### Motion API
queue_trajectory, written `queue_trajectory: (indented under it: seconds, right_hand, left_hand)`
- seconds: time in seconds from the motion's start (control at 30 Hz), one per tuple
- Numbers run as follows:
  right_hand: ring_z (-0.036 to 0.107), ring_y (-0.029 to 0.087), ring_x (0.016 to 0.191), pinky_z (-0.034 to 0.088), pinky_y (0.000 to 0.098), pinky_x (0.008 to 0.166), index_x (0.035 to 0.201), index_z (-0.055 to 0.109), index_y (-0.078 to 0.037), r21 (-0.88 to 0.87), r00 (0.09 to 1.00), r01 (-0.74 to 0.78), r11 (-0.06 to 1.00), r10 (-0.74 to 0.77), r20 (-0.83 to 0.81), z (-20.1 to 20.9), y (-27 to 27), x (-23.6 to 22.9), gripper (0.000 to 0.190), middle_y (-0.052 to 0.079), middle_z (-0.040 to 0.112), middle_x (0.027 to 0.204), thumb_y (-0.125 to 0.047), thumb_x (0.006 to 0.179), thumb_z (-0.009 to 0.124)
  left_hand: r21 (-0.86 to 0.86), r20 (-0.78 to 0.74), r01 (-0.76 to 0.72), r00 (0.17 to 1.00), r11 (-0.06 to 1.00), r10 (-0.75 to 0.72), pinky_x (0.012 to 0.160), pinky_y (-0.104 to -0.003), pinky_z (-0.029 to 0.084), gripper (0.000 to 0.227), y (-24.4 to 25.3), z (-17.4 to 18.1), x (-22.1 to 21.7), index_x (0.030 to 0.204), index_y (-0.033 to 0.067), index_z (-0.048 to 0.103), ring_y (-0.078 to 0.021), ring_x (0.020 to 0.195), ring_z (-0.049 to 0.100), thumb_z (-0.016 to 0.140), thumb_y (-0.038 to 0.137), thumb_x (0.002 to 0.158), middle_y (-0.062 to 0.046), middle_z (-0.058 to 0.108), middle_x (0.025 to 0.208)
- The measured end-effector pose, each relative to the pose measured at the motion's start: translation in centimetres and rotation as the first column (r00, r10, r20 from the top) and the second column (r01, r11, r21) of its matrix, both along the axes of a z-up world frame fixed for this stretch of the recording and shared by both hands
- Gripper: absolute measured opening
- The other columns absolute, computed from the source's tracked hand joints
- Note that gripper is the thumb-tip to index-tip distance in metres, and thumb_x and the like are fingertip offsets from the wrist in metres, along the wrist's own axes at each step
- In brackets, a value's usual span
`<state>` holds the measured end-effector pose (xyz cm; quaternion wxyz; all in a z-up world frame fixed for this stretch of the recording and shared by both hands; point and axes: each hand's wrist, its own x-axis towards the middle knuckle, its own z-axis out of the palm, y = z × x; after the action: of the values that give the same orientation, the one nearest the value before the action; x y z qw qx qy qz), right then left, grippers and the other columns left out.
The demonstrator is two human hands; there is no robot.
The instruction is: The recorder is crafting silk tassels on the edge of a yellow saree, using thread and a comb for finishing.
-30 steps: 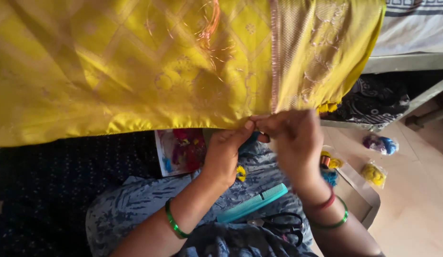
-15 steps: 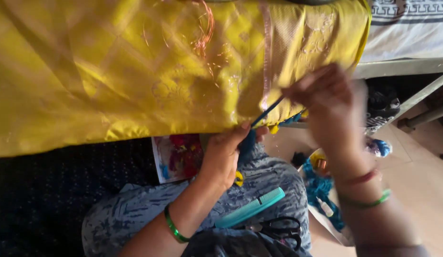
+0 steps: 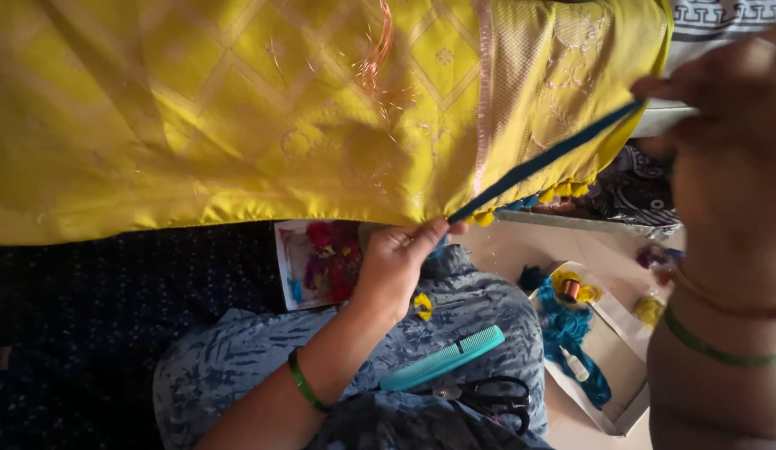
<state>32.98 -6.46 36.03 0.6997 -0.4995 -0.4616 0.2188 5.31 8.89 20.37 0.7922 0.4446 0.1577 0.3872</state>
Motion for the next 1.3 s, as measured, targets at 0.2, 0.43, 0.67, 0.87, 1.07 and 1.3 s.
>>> queue_trajectory:
  seconds: [0.2,0.43,0.67,0.87,1.07,1.3]
  right_hand:
    - [0.074,0.034,0.084,0.063,0.0519,0.075,0.103,0.062,0.002,-0.262,0.942,-0.068,0.963,-0.024,-0.334,-19.2,-15.7,8.2,0.015,0.017,0.069,0.093,-0.006,0.090,0.060]
    - [0.072,0.033,0.076,0.060,0.0491,0.063,0.105,0.064,0.003,-0.430,0.806,-0.274,0.860,-0.038,-0.590,-24.9,-8.2,-12.6,0.026,0.020,0.075,0.098,-0.014,0.085,0.063]
    - [0.067,0.017,0.097,0.055,0.0319,0.084,0.119,0.065,0.001,-0.311,0.988,-0.126,0.942,0.149,0.049,-23.7,0.7,-17.5,0.050,0.011,0.074,0.110,-0.042,0.094,0.068]
    - [0.066,0.015,0.101,0.055,0.0323,0.091,0.113,0.064,-0.003,-0.174,0.911,-0.249,0.953,0.169,-0.376,-18.3,8.7,-13.2,0.041,0.005,0.068,0.105,-0.042,0.100,0.063]
    - [0.065,0.014,0.091,0.050,0.0321,0.078,0.116,0.069,-0.003,-0.179,0.750,-0.337,0.924,0.148,-0.644,-16.1,11.5,-14.4,0.023,0.003,0.071,0.104,-0.016,0.096,0.067]
    - [0.066,0.013,0.093,0.053,0.0282,0.084,0.102,0.073,0.000,-0.118,0.886,-0.166,0.979,0.096,-0.453,-18.3,8.5,-15.1,0.017,0.005,0.072,0.102,-0.016,0.101,0.069]
  left_hand:
    - [0.767,0.021,-0.265,0.920,0.584,0.391,0.095,-0.039,0.055,0.015,0.6,1.6,-2.0,0.110,0.0047,0.075,-0.0240,0.103,0.071,0.074,0.009,0.095,-0.009,0.076,0.107]
    - [0.908,0.095,-0.267,0.881,0.322,0.464,0.095,-0.044,0.052,0.020,0.2,1.4,-0.9,0.115,0.0035,0.071,-0.0321,0.104,0.068,0.068,0.003,0.094,-0.014,0.072,0.108]
    - [-0.035,-0.127,-0.020,0.992,0.999,0.016,0.063,-0.022,0.048,0.022,1.2,-2.9,1.1,0.101,0.0029,0.073,-0.0072,0.066,0.059,0.054,0.013,0.105,-0.002,0.070,0.081]
    - [-0.079,-0.115,-0.107,0.989,0.991,0.098,0.046,-0.020,0.031,0.018,0.8,-4.9,2.7,0.100,0.0045,0.072,-0.0018,0.053,0.043,0.058,0.013,0.105,0.001,0.064,0.076]
    - [0.672,-0.057,-0.411,0.800,0.615,0.597,0.075,-0.033,0.053,0.016,0.9,-5.0,1.1,0.102,0.0011,0.068,-0.0152,0.085,0.064,0.061,0.015,0.105,-0.007,0.069,0.091]
    - [0.668,-0.313,-0.056,0.883,0.742,0.348,0.089,-0.031,0.051,0.013,3.3,-5.0,0.0,0.107,0.0035,0.074,-0.0146,0.100,0.067,0.068,0.014,0.109,-0.005,0.073,0.102]
